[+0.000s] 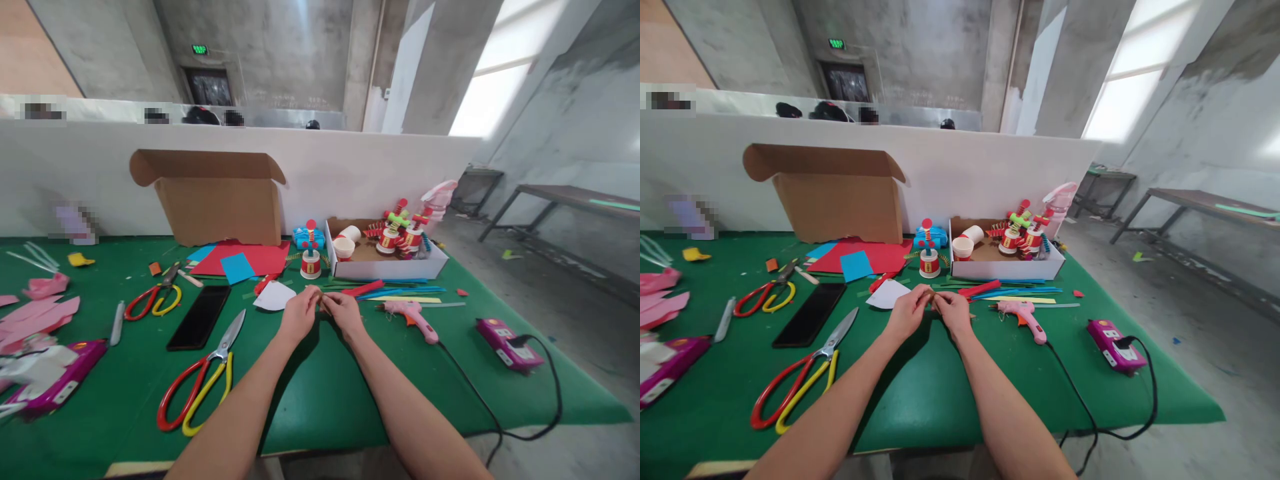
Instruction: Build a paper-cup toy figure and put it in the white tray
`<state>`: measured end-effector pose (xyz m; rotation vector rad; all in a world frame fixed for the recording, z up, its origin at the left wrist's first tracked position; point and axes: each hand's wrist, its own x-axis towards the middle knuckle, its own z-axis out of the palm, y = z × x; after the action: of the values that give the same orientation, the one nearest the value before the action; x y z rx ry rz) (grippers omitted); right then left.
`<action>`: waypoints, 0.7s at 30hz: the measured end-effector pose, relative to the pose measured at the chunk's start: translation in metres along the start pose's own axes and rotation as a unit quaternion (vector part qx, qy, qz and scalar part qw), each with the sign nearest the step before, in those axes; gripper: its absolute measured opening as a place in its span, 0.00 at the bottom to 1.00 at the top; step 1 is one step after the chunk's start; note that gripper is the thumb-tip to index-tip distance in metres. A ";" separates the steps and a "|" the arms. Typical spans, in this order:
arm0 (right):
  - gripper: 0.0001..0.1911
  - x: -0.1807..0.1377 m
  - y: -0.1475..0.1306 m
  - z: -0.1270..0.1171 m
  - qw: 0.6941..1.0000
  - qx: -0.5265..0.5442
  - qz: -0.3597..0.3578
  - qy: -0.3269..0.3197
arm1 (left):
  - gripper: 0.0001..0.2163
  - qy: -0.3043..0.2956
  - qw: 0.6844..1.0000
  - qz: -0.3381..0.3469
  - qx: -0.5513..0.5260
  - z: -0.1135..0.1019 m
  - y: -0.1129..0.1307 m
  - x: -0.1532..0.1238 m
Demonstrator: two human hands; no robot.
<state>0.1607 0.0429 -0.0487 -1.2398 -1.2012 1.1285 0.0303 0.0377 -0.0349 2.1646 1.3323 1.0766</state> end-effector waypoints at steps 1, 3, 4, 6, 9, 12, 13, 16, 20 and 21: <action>0.11 0.000 0.001 0.000 1.000 -0.007 0.000 0.008 | 0.10 -0.009 1.000 0.016 0.020 0.001 0.001 -0.001; 0.11 0.000 0.001 -0.001 0.999 -0.021 -0.004 0.026 | 0.11 -0.020 0.998 0.040 0.047 0.001 0.003 -0.001; 0.11 0.000 0.001 -0.001 0.999 -0.027 -0.011 0.029 | 0.11 -0.018 0.998 0.040 0.047 0.001 0.003 -0.001; 0.11 0.001 0.000 -0.001 0.999 -0.034 -0.031 0.020 | 0.10 -0.002 1.000 0.017 0.021 0.000 0.002 0.000; 0.13 0.001 -0.002 -0.002 0.998 -0.039 -0.047 -0.008 | 0.07 0.019 0.999 -0.028 -0.025 -0.001 -0.002 0.003; 0.15 0.002 -0.002 -0.003 0.996 -0.063 -0.056 -0.015 | 0.06 0.018 0.998 -0.045 -0.044 -0.003 -0.005 0.004; 0.14 0.003 -0.002 -0.004 0.995 -0.073 -0.060 -0.014 | 0.06 0.016 0.998 -0.050 -0.046 -0.003 -0.005 0.004; 0.14 0.003 -0.002 -0.004 0.994 -0.092 -0.063 -0.009 | 0.06 0.005 0.997 -0.064 -0.049 -0.004 -0.005 0.004; 0.13 0.002 -0.001 -0.004 0.992 -0.102 -0.070 0.006 | 0.08 -0.007 0.998 -0.056 0.000 -0.003 0.001 0.002; 0.13 0.002 -0.001 -0.004 0.992 -0.103 -0.069 0.011 | 0.08 -0.013 0.998 -0.046 0.030 -0.002 0.004 0.001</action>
<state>0.1644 0.0446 -0.0471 -1.2977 -1.3916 0.9060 0.0312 0.0370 -0.0307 2.1282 1.4552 0.9823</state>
